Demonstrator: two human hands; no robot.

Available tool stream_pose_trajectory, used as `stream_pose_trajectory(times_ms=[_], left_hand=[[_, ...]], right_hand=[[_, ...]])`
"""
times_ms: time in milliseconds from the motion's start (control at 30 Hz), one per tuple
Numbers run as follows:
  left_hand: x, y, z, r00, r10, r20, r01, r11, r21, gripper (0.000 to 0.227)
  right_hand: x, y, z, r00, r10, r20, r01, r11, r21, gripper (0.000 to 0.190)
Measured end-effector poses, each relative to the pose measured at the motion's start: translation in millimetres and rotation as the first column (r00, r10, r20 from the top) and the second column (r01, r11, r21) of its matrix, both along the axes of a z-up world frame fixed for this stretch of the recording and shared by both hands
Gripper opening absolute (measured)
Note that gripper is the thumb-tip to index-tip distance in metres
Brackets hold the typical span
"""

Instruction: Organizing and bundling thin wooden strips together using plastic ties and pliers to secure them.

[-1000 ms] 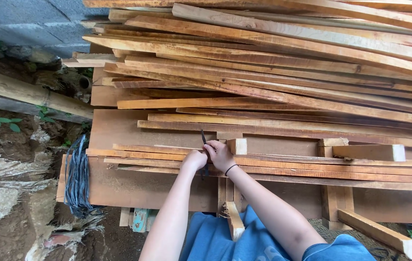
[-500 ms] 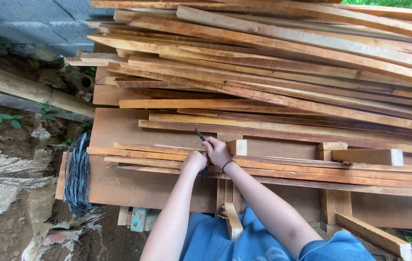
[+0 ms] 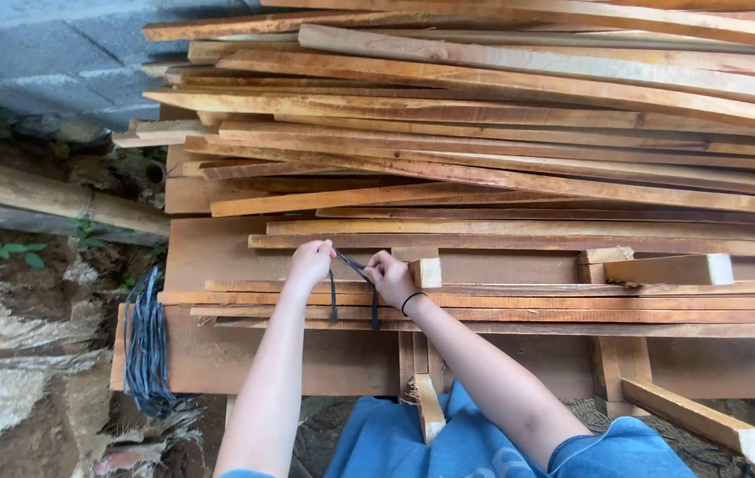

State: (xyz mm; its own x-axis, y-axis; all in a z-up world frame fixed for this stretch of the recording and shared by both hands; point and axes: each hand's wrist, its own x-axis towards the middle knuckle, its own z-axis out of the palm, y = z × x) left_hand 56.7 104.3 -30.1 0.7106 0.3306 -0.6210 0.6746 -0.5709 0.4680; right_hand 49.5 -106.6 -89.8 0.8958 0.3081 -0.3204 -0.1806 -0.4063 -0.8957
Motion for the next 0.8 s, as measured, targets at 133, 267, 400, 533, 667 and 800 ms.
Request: stream_pose_trajectory(times_ms=[133, 267, 400, 533, 667, 800], left_hand=[[33.5, -21.0, -0.2, 0.976, -0.187, 0.115, 0.18, 0.981, 0.071, 0.044], [36.4, -55.2, 23.4, 0.978, -0.121, 0.171, 0.095, 0.983, 0.156, 0.035], [12.6, -86.3, 104.8, 0.936, -0.064, 0.345, -0.054, 0.945, 0.323, 0.034], [-41.4, -84.9, 33.4, 0.919, -0.188, 0.345, 0.062, 0.936, 0.346, 0.035], [-63.0, -73.0, -16.5, 0.959, -0.264, 0.106, 0.237, 0.948, 0.214, 0.029], [-69.2, -57.6, -14.9, 0.977, -0.05, 0.208, 0.022, 0.991, 0.134, 0.01]], right_hand=[[3.1, -1.9, 7.2, 0.997, 0.072, 0.018, -0.07, 0.992, -0.101, 0.017], [4.7, -7.5, 14.9, 0.993, 0.119, 0.004, -0.118, 0.991, -0.069, 0.017], [3.4, -4.0, 7.9, 0.991, 0.131, -0.015, -0.132, 0.986, -0.099, 0.02], [9.6, -2.3, 9.5, 0.987, 0.154, -0.044, -0.158, 0.981, -0.113, 0.025], [7.5, -1.6, 14.9, 0.987, 0.159, -0.04, -0.162, 0.982, -0.097, 0.025], [6.5, 0.2, 9.2, 0.992, 0.077, -0.104, -0.084, 0.994, -0.064, 0.028]])
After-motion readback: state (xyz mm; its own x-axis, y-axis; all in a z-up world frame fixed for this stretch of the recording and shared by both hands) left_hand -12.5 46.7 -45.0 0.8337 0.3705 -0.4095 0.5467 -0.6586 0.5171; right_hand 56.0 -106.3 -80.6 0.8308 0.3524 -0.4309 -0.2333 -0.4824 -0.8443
